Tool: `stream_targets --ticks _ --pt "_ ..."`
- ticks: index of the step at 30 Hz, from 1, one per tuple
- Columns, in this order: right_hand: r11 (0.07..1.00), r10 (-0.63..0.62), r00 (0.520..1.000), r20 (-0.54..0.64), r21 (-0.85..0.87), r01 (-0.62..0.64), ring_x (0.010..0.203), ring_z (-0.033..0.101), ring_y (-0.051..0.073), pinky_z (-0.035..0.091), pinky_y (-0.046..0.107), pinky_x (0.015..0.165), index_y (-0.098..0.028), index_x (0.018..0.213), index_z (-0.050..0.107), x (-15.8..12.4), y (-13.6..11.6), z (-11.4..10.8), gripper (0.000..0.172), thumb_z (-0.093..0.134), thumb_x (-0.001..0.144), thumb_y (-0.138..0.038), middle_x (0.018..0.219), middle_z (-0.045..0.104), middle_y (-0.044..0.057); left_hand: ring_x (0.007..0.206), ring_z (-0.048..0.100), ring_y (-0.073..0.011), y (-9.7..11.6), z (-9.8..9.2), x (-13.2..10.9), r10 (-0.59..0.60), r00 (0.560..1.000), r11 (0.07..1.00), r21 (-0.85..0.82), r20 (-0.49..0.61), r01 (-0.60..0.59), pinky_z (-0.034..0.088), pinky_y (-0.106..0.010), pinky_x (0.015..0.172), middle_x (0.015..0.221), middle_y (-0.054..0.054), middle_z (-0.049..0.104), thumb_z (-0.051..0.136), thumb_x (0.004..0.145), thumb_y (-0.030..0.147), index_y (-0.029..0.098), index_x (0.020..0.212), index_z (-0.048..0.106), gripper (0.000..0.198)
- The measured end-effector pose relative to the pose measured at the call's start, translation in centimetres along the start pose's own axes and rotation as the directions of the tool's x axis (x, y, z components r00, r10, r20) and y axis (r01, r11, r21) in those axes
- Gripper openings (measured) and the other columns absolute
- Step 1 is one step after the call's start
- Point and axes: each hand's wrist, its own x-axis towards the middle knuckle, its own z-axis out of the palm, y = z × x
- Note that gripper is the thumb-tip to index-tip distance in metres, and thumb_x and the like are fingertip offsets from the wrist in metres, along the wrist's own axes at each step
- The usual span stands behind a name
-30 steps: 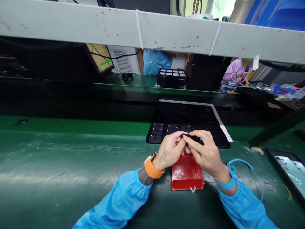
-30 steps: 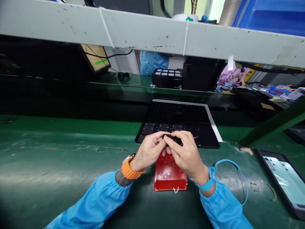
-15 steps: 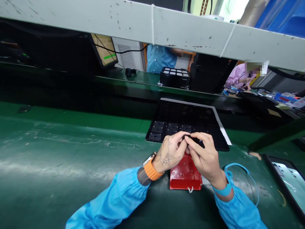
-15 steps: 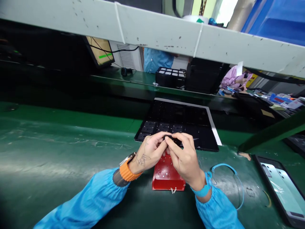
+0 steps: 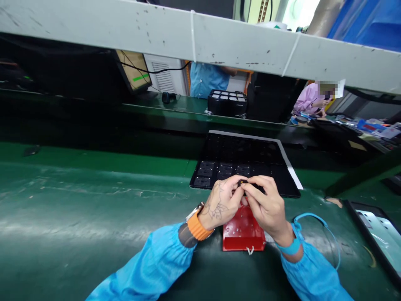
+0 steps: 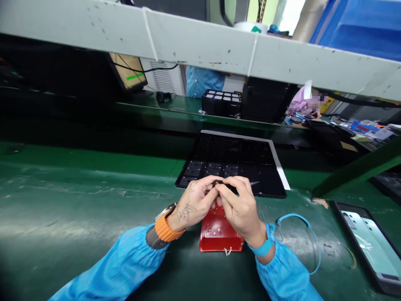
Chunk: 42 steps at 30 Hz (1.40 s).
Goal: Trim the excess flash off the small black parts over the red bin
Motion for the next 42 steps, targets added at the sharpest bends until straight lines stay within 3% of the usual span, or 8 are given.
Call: stream_targets --ticks 12,14,18,22,28,35,38,42 --pt "0.859 0.358 0.926 0.118 0.347 -0.376 0.086 0.061 0.019 0.048 0.031 0.077 -0.021 0.087 0.058 0.5 1.0 -3.2 0.009 0.061 0.093 -0.014 0.090 0.063 0.002 0.055 0.064 -0.0128 0.4 -4.7 1.8 -0.156 0.982 0.878 -0.441 0.109 0.188 0.050 -0.020 0.052 0.067 -0.004 0.070 0.072 0.083 0.032 0.007 0.126 0.053 0.054" --pt "0.856 0.328 0.816 0.475 0.215 -0.470 0.071 0.056 0.015 0.042 0.027 0.066 -0.021 0.081 0.055 0.3 1.1 -3.5 0.014 0.059 0.090 -0.010 0.078 0.060 -0.001 0.055 0.064 -0.0124 0.5 -5.8 1.9 -0.134 0.989 0.880 -0.450 0.067 0.150 0.049 -0.019 0.052 0.067 -0.004 0.070 0.073 0.083 0.031 0.008 0.127 0.052 0.055" --pt "0.927 0.248 0.397 0.884 -0.098 -0.362 0.061 0.046 0.014 0.027 0.028 0.058 -0.019 0.075 0.050 -0.7 1.1 -1.5 0.020 0.053 0.082 -0.001 0.068 0.057 -0.001 0.054 0.062 -0.0107 0.4 -6.4 1.9 -0.114 0.993 0.893 -0.437 0.013 0.108 0.046 -0.018 0.050 0.065 -0.003 0.068 0.070 0.083 0.028 0.008 0.123 0.057 0.046" --pt "0.940 0.256 0.297 0.920 -0.165 -0.297 0.068 0.048 0.015 0.024 0.028 0.059 -0.018 0.081 0.053 -1.5 1.1 0.4 0.019 0.051 0.081 0.001 0.076 0.062 0.001 0.048 0.057 -0.0090 0.4 -6.0 1.9 -0.136 0.991 0.896 -0.429 -0.019 0.115 0.043 -0.017 0.047 0.061 -0.002 0.067 0.067 0.082 0.026 0.008 0.122 0.059 0.044" --pt "0.928 0.295 0.324 0.899 -0.189 -0.320 0.059 0.042 0.013 0.021 0.030 0.058 -0.018 0.062 0.047 -0.7 1.5 -0.1 0.033 0.060 0.092 -0.018 0.059 0.051 -0.001 0.045 0.055 -0.0090 0.3 -5.2 1.9 -0.146 0.989 0.906 -0.406 -0.032 0.121 0.039 -0.017 0.044 0.059 -0.002 0.065 0.067 0.083 0.030 0.009 0.118 0.061 0.041" --pt "0.884 0.314 0.599 0.736 0.004 -0.468 0.061 0.050 0.013 0.034 0.027 0.060 -0.019 0.067 0.051 0.6 2.5 -2.5 0.025 0.061 0.089 -0.019 0.067 0.056 -0.001 0.047 0.059 -0.0101 0.6 -4.2 1.5 -0.127 0.990 0.921 -0.377 -0.053 0.098 0.040 -0.016 0.042 0.062 -0.001 0.064 0.067 0.085 0.033 0.010 0.114 0.062 0.038" --pt "0.749 0.485 0.748 0.452 0.226 -0.623 0.064 0.058 0.015 0.044 0.027 0.059 -0.020 0.090 0.060 0.7 2.1 -2.3 0.012 0.064 0.090 -0.031 0.077 0.064 0.000 0.047 0.060 -0.0099 0.6 -3.2 1.2 -0.126 0.992 0.922 -0.370 -0.011 0.113 0.039 -0.016 0.041 0.062 0.000 0.063 0.067 0.087 0.032 0.010 0.111 0.062 0.033" --pt "0.675 0.561 0.803 0.199 0.453 -0.583 0.072 0.066 0.016 0.055 0.028 0.064 -0.018 0.109 0.063 0.7 1.3 -1.3 0.024 0.067 0.089 -0.032 0.091 0.070 0.005 0.048 0.062 -0.0087 0.6 -1.6 0.7 -0.112 0.993 0.933 -0.339 0.045 0.121 0.043 -0.016 0.044 0.070 0.000 0.065 0.066 0.089 0.029 0.012 0.105 0.061 0.024"
